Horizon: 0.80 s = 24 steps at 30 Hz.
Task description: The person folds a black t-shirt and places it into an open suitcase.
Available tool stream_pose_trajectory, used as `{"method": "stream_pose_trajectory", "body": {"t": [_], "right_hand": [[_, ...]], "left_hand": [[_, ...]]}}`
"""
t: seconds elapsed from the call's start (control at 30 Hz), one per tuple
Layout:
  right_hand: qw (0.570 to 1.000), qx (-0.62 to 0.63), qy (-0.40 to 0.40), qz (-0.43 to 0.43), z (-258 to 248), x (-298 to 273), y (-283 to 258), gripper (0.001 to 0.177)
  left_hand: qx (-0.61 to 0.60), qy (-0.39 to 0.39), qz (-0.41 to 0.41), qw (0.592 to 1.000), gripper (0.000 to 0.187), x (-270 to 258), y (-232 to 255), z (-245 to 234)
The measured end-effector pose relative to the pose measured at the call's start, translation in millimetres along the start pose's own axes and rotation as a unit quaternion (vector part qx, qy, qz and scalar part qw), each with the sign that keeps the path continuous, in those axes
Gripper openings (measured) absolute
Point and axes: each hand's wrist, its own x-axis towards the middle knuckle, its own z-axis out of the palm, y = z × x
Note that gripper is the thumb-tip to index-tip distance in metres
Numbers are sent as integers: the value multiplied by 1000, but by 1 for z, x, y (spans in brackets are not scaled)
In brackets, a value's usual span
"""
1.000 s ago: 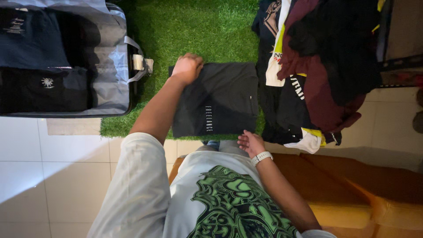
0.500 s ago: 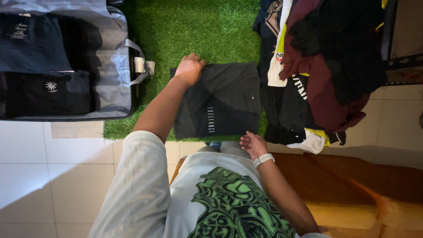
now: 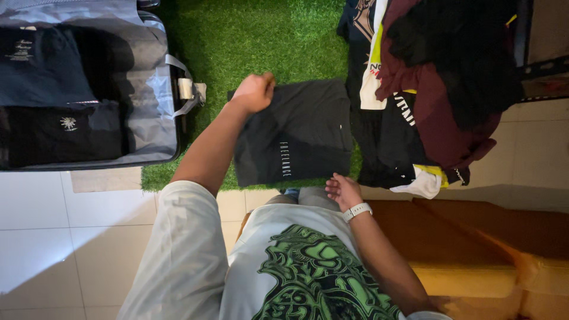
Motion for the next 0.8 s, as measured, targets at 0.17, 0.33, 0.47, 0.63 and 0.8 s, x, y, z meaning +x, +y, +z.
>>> {"method": "stream_pose_trajectory", "body": {"t": [0.17,0.33,0.47,0.63,0.8], "right_hand": [[999,26,-11,18,2,3,6,34],[990,134,-5,41,10,19,20,36],[978,204,9,42,15,27,25,33],[971,230,-3,57,16,40,19,40],[987,156,40,-29,28,28,0,30]], "left_hand": [[22,-22,-88,996,20,11,-3,11],[158,75,7,985,28,5,-7,30],[142,-15,-50,988,31,-1,-8,31],[143,-87,-76,983,36,-8,-13,22],[99,-66,-97,988,39,-29,-15,5]]}}
